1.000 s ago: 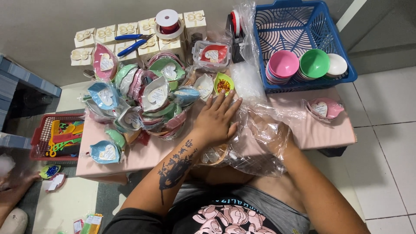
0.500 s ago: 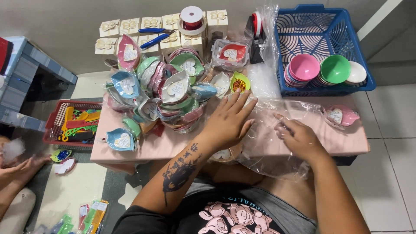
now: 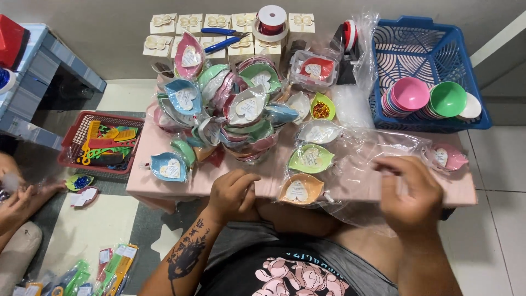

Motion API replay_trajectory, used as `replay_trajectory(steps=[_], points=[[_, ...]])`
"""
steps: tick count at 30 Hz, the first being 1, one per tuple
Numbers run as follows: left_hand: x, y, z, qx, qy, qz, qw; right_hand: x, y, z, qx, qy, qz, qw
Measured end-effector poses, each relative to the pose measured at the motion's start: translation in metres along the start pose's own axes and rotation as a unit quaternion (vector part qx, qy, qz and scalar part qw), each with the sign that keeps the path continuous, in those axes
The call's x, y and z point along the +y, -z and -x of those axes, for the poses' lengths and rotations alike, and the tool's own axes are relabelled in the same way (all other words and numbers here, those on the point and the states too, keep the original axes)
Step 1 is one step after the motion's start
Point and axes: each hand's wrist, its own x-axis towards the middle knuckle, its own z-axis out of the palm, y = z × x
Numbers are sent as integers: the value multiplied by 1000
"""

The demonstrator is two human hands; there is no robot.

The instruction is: Packing small heart-shaped decorative bowls into individual plastic bags at a workshop station.

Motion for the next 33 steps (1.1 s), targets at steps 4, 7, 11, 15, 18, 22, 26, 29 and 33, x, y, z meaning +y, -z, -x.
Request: replay_trajectory(steps=[4, 7, 11, 15, 18, 22, 26, 29, 33], points=[[-36, -14, 22, 19, 16, 56, 998, -24, -64, -44, -34, 74, -56, 995], [-38, -12, 21, -11, 61, 91, 994, -39, -99, -77, -83, 140, -26, 986], [-40, -12, 19, -48, 77, 109, 990, -43, -135, -122, -153, 99, -18, 983], [-40, -9, 15, -67, 86, 121, 987, -34, -179, -150, -204, -84, 95, 971], [-37, -4, 10, -77, 75, 113, 988, -29, -199, -154, -232, -98, 83, 964], [-37, -1, 8, -89, 75, 108, 987, -12, -221, -146, -188, -86, 71, 976], [-33, 2, 4, -90, 74, 100, 988, -15, -203, -146, -171, -127, 13, 977], [-33, -1, 6, -86, 73, 90, 990, -23, -169, -143, -140, -163, -57, 975], [-35, -8, 11, -81, 70, 68, 992, -22, -112, -122, -98, -209, -263, 937]])
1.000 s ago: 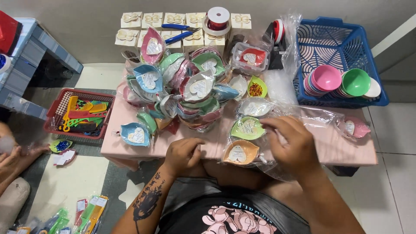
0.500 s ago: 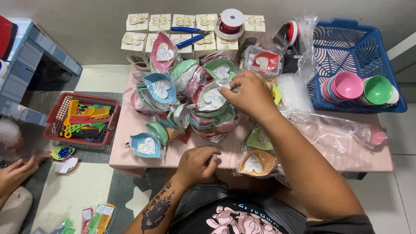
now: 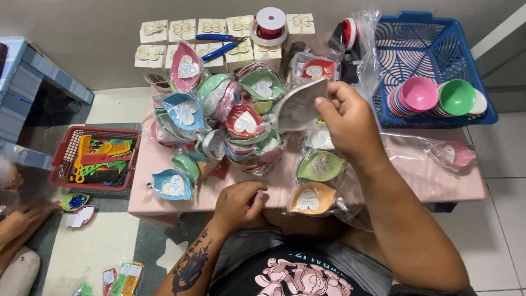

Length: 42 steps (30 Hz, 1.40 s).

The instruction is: Packing small heart-shaped decorative bowls into individual plastic bags at a workshop station.

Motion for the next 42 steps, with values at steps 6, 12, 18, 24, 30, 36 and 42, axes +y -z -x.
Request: replay_trajectory(steps=[6, 12, 18, 24, 30, 36, 42], points=[[1, -10, 3, 36, -37, -50, 997, 4, 60, 78, 88, 121, 12, 989], [50, -29, 2, 35, -72, -67, 995, 42, 163, 148, 174, 42, -18, 984], [63, -61, -10, -29, -127, -98, 987, 116, 211, 171, 189, -101, 145, 966], [56, -66, -13, -39, -113, -43, 992, 110, 181, 151, 14, -224, 75, 972], [53, -70, -17, 51, -154, 22, 986, 142, 165, 116, -75, -226, -8, 971], [53, -68, -16, 49, -149, 14, 988, 140, 139, 105, -81, -224, 40, 971], [49, -67, -15, 44, -150, 26, 987, 143, 125, 105, -78, -206, 178, 959]])
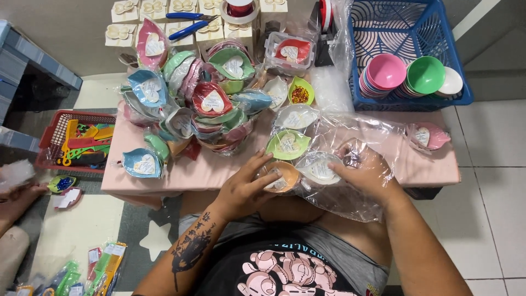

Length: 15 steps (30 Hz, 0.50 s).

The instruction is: Packing small heart-shaped decorative bowls into individual plastic bags at a workshop station.

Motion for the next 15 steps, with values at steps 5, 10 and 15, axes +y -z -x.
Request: replay_trajectory(steps=[5, 10, 15], points=[[-1, -1, 1, 2, -1, 6, 1000, 2, -9, -3, -43, 55, -110, 992], [-2, -2, 3, -5, -1, 3, 1000, -19, -7, 10, -74, 18, -125, 989], [-7, -6, 7, 6, -3, 38, 999, -40, -6, 12, 3, 58, -62, 996]])
